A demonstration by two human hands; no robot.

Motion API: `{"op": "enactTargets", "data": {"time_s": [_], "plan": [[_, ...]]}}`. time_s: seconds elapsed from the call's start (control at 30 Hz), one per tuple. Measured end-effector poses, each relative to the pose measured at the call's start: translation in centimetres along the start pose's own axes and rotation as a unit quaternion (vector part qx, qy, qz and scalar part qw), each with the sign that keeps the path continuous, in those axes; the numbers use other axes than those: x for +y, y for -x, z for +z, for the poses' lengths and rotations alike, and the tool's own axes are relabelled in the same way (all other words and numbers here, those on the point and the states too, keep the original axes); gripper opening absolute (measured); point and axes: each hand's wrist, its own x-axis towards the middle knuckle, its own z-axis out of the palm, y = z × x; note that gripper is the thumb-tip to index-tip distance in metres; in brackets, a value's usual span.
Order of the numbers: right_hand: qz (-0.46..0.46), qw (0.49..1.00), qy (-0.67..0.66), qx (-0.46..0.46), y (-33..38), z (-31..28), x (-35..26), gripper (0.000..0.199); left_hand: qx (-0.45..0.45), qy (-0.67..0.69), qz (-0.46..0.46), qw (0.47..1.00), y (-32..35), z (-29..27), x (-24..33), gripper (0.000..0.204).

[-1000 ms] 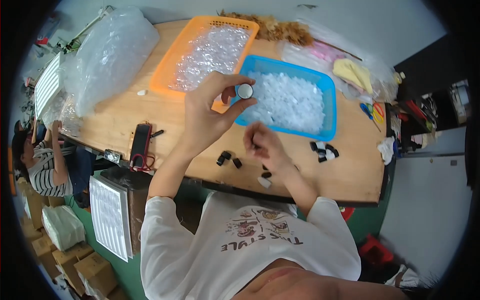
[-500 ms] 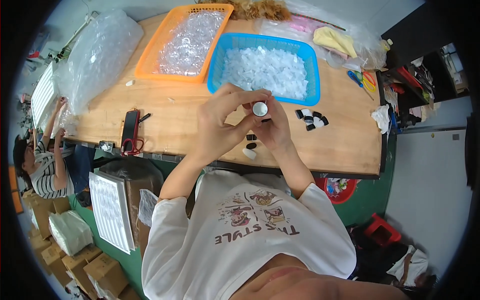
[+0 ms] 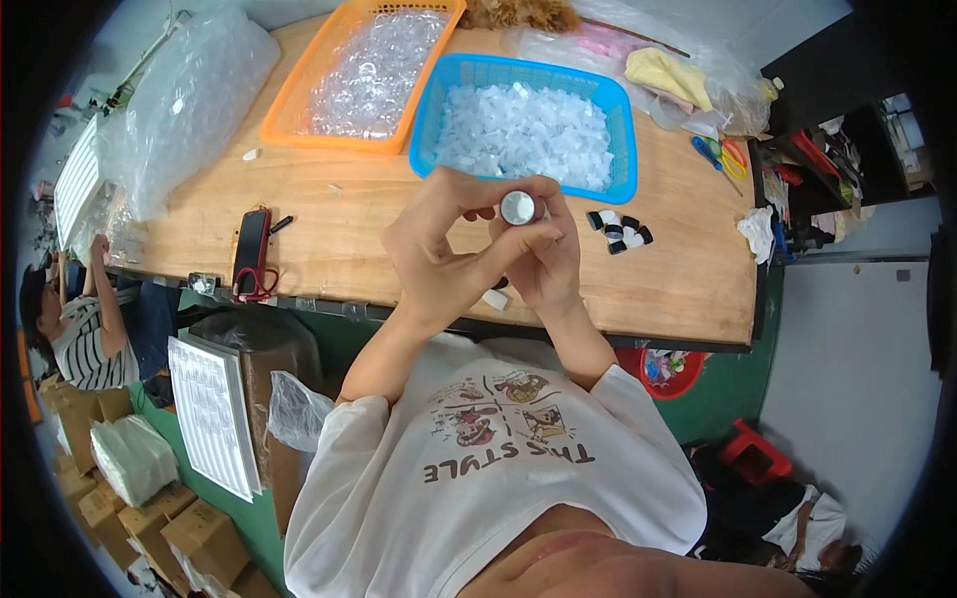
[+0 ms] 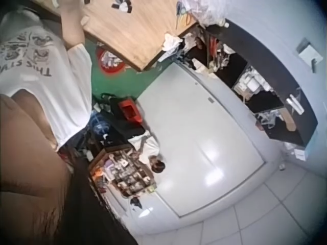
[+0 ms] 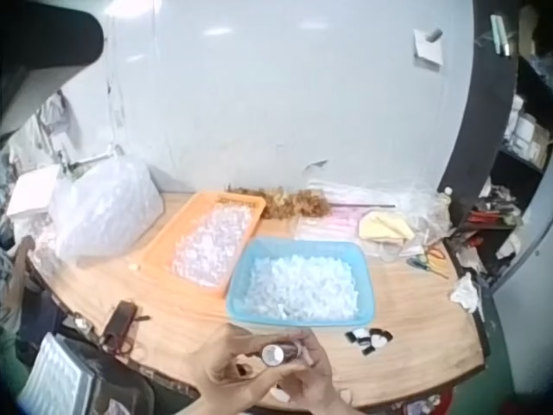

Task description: The person is manually assembling small black plastic rings and white plastic caps into a finished unit.

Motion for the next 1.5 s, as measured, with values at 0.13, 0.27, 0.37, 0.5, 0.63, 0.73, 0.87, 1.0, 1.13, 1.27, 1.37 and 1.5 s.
{"op": "enactTargets", "data": {"time_s": [0.13,0.27,0.37,0.5,0.63,0.73,0.87,1.0,1.13,1.27,1.37,1.5], "plan": [[0.006,0.996,0.018,0.092,-0.1,0.9,0.3,0.06,-0.012,-0.029,0.009,0.999,0.2,-0.5,0.1,0.036],[-0.037,0.999,0.009,0.003,-0.3,0.0,0.8,0.037,-0.025,-0.041,0.031,0.998,0.4,-0.6,-0.1,0.039],[-0.042,0.999,-0.005,-0.008,-0.5,0.1,0.9,0.034,-0.022,-0.036,0.036,0.998,0.4,-0.6,0.0,0.039],[-0.044,0.999,-0.024,-0.014,-0.3,0.1,0.9,0.032,-0.028,-0.046,0.047,0.997,0.5,-0.8,0.0,0.039],[-0.046,0.999,-0.011,-0.016,-0.4,-0.2,1.2,0.033,-0.024,-0.041,0.046,0.998,0.6,-0.9,-0.4,0.039],[-0.06,0.998,-0.006,-0.01,-0.3,-0.2,1.3,0.033,-0.018,-0.036,0.052,0.998,0.7,-0.8,-0.5,0.039],[-0.031,0.999,0.029,0.024,-0.3,0.3,0.9,0.032,-0.014,-0.037,0.058,0.998,1.2,-0.8,-1.2,0.038],[0.018,0.999,-0.001,0.035,0.2,-0.3,0.9,0.038,-0.024,-0.024,0.053,0.998,1.2,-0.7,-0.5,0.039],[0.062,0.996,-0.053,0.041,0.8,-1.9,1.2,0.049,-0.056,-0.02,0.048,0.997,1.1,-0.5,0.1,0.041],[0.096,0.993,0.004,0.071,0.3,-0.4,0.6,0.053,-0.047,-0.025,0.038,0.998,1.3,-0.7,-0.1,0.042],[0.055,0.997,0.005,0.047,0.2,-0.7,0.9,0.053,-0.051,-0.037,0.048,0.997,1.3,-0.9,-0.4,0.041],[0.053,0.997,0.047,0.021,0.0,-0.8,1.1,0.051,-0.044,-0.042,0.042,0.997,1.5,-1.2,-0.2,0.039]]}}
